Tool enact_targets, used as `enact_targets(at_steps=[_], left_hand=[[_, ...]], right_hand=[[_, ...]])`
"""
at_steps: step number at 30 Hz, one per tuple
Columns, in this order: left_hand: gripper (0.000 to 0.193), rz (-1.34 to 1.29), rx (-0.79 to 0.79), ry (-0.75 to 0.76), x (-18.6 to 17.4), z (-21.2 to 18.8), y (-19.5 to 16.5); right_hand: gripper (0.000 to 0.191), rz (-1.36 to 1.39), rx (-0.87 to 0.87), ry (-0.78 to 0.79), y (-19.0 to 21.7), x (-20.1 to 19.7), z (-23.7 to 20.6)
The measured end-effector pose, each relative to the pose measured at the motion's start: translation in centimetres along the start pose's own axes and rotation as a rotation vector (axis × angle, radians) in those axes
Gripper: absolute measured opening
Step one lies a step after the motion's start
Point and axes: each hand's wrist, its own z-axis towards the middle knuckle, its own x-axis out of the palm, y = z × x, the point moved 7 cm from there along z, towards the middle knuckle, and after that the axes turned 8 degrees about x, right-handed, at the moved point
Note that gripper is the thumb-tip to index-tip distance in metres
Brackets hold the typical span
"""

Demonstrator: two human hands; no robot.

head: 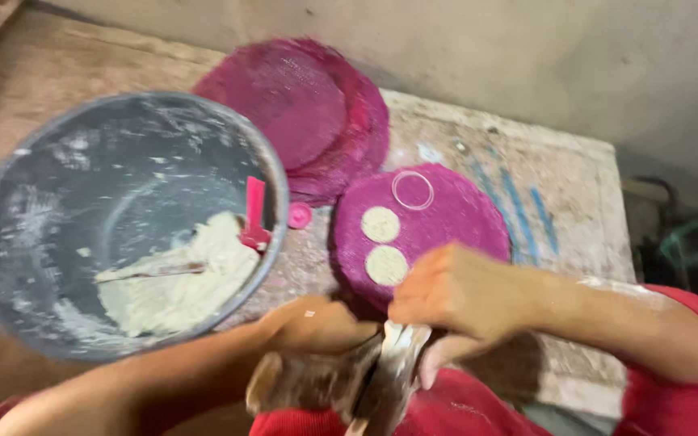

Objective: The person scoops dough from a large basin into a handheld wooden press and squeezes the press to extrude flat round dough discs onto a pink mat. They arrange the finished discs on the mat and repeat the pressing cycle, filling the mat with discs.

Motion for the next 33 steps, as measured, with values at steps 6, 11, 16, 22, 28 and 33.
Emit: enact_targets(at_steps=[6, 11, 16, 22, 28, 33], left_hand=[[0.029, 0.025, -0.229, -0.251, -1.7, -12.0, 1.5], [0.05, 0.028, -0.339, -0.457, -0.9, -20.8, 7.1], [0.05, -0.352, -0.4, -0.717, -0.6, -31.7, 14.9], [0.052, -1.459, -0.111, -0.837, 1.0, -35.8, 19.1], [0.043, -1.224, -0.478, -1.199, 3.2, -37.7, 24.0], [0.024, -0.844, -0.276, -1.595, 1.6, -42.4, 27.8]], right_hand=[[0.042, 0.566, 0.023, 0.205, 1.5, 4.0, 7.1], [0.045, 0.666, -0.064, 0.205, 0.3, 5.5, 12.4], [0.036, 0.337, -0.127, 0.054, -1.7, 4.0, 19.0], [0.021, -0.806, -0.47, -0.335, -4.4, 0.7, 28.3], [0.041, -0.435, 0.029, -0.575, -8.9, 5.0, 36.9], [0.025, -0.264, 0.473, 0.156, -11.7, 21.5, 41.5]])
